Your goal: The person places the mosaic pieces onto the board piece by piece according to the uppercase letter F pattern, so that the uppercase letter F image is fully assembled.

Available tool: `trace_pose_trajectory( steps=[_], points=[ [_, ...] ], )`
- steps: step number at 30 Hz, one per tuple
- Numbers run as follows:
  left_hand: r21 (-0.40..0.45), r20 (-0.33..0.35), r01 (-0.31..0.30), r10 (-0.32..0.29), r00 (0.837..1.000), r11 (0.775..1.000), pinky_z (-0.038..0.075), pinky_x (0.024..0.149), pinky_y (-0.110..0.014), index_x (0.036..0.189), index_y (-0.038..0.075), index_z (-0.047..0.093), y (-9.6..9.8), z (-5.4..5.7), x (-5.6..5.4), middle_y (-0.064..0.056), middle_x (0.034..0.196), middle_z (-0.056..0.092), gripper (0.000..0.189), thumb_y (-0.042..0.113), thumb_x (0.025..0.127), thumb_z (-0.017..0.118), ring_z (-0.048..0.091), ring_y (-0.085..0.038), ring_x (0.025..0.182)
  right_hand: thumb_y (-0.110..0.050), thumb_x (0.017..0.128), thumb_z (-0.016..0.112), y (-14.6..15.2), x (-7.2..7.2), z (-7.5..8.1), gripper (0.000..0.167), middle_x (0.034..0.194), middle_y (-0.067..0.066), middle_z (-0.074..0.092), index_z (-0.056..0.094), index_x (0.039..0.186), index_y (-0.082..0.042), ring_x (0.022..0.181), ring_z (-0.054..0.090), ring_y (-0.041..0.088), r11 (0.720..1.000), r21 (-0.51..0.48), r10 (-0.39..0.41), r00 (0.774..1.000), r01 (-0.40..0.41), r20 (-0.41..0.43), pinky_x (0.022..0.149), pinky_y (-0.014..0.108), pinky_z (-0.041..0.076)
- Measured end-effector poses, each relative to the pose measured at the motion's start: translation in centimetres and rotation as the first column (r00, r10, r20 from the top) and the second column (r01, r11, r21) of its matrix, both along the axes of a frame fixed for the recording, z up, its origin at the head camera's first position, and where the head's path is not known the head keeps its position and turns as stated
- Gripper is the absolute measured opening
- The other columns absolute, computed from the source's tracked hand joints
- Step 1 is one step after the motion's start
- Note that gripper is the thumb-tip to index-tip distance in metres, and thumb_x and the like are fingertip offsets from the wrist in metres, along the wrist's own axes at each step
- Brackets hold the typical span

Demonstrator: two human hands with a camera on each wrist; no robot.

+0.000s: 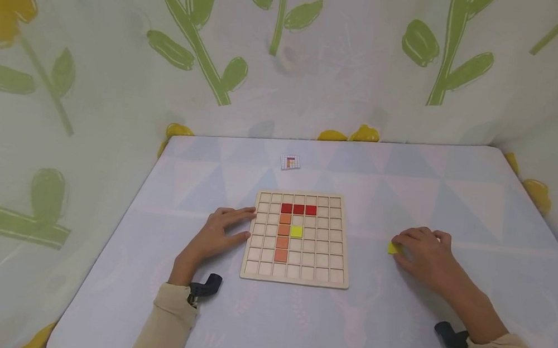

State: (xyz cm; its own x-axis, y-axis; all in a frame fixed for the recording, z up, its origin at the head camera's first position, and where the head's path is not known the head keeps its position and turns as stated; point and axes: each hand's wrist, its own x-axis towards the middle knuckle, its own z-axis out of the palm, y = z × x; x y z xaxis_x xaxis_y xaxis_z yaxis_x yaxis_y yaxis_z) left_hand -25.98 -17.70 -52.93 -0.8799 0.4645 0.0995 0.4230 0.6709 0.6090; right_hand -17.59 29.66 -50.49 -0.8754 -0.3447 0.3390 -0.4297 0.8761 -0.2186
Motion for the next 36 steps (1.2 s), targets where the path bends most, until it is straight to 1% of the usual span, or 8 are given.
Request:
trace_pose_trajectory(
  steps=[6,10,14,20,26,30,36],
  points=[
    [0.009,0.004,-0.001,0.001,1.000,1.000,0.029,0.106,-0.049,0.141,0.027,0.060,0.1,0.0,0.0,0.019,0.149,0.047,0.048,0.037,0.095,0.068,0.041,-0.022,0.130,-0.004,0.067,0.088,0.0,-0.1,-0.2,0.031,0.098,0.015,0.068,0.075,0.094,-0.008,0.098,0.057,0.037,1.000,-0.005,-0.013,1.000,0.013,0.000,0.082,0.065,0.029],
    [0.010,0.013,-0.003,0.003,1.000,1.000,0.028,0.106,-0.050,0.141,0.028,0.060,0.1,-0.1,0.1,0.020,0.149,0.047,0.049,0.037,0.094,0.068,0.041,-0.023,0.130,-0.002,0.064,0.089,-0.2,-0.1,-0.2,0.032,0.097,0.014,0.068,0.075,0.092,-0.009,0.096,0.057,0.037,1.000,-0.028,-0.008,1.000,0.008,-0.020,0.083,0.067,0.029],
    [0.005,0.007,-0.007,0.007,1.000,1.000,0.028,0.106,-0.050,0.141,0.028,0.060,0.1,0.0,0.1,0.019,0.149,0.047,0.048,0.037,0.095,0.068,0.041,-0.023,0.130,0.000,0.061,0.090,-0.5,-0.3,0.0,0.036,0.097,0.014,0.068,0.074,0.092,-0.009,0.097,0.057,0.036,0.999,-0.037,0.007,0.999,-0.008,-0.044,0.083,0.067,0.029],
    [0.000,0.016,-0.007,0.007,1.000,1.000,0.028,0.106,-0.049,0.142,0.027,0.059,0.1,0.2,0.2,0.018,0.149,0.047,0.049,0.036,0.095,0.068,0.041,-0.024,0.131,0.000,0.062,0.089,-1.0,-0.5,0.4,0.035,0.097,0.012,0.068,0.074,0.093,-0.008,0.097,0.056,0.035,0.999,-0.041,0.033,0.998,-0.036,-0.054,0.083,0.066,0.029],
    [0.004,0.009,0.003,-0.003,1.000,1.000,0.028,0.106,-0.051,0.142,0.025,0.059,0.1,0.4,0.1,0.015,0.150,0.048,0.049,0.036,0.095,0.068,0.041,-0.026,0.131,0.001,0.060,0.090,-1.7,-0.9,1.0,0.037,0.095,0.009,0.068,0.073,0.091,-0.010,0.096,0.057,0.033,0.996,-0.052,0.065,0.993,-0.070,-0.098,0.083,0.066,0.030],
    [0.003,0.001,0.002,-0.002,1.000,1.000,0.028,0.107,-0.052,0.142,0.026,0.060,0.1,0.3,0.1,0.015,0.150,0.048,0.049,0.036,0.095,0.068,0.041,-0.026,0.132,0.001,0.062,0.089,-2.2,-1.1,1.3,0.035,0.095,0.009,0.068,0.073,0.091,-0.010,0.096,0.058,0.033,0.996,-0.053,0.071,0.993,-0.077,-0.091,0.082,0.065,0.030],
    [-0.001,0.012,-0.009,0.009,1.000,1.000,0.028,0.107,-0.050,0.141,0.027,0.060,0.1,0.3,0.1,0.018,0.149,0.048,0.049,0.036,0.094,0.069,0.041,-0.025,0.131,0.001,0.062,0.089,-2.7,-1.1,1.7,0.034,0.094,0.008,0.068,0.073,0.090,-0.011,0.096,0.058,0.033,0.996,-0.057,0.067,0.994,-0.072,-0.082,0.083,0.065,0.030]
  ],
)
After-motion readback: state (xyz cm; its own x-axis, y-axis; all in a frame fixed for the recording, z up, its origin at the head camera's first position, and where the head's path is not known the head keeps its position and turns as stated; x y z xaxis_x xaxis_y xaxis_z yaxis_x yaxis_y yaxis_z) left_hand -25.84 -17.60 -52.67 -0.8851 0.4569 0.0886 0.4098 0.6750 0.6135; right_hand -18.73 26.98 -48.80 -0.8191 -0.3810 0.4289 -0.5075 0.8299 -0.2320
